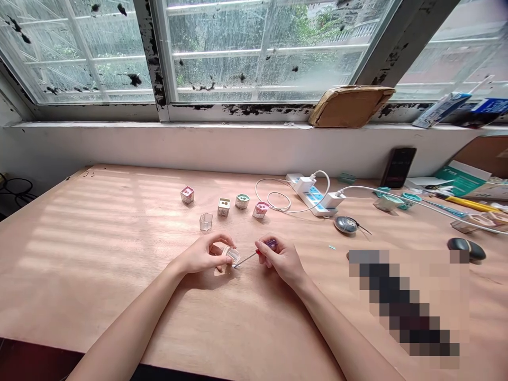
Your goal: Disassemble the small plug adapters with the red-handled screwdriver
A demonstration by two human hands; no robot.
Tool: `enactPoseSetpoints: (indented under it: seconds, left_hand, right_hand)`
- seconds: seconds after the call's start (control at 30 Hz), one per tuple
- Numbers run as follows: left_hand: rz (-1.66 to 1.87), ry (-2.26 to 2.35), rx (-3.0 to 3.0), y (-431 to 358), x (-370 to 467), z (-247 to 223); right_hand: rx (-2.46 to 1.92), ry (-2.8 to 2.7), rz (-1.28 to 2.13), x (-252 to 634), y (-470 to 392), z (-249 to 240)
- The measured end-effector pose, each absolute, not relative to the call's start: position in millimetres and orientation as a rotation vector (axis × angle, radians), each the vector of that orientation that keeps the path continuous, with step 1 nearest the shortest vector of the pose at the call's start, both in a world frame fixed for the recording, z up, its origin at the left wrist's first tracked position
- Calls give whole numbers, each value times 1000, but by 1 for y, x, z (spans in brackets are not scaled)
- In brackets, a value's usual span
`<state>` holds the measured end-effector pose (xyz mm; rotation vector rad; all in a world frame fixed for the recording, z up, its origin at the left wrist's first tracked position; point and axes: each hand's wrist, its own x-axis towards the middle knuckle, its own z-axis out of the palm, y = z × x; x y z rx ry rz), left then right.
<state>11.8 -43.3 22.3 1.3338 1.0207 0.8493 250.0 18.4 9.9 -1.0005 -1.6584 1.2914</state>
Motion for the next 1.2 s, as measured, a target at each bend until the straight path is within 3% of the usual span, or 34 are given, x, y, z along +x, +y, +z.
enactPoseSetpoints:
  seconds: [1.2]
  left_hand:
    - [793, 1083, 1410, -44, 14, 28]
  right_hand:
    - [-983, -1625, 1257, 251, 22, 8]
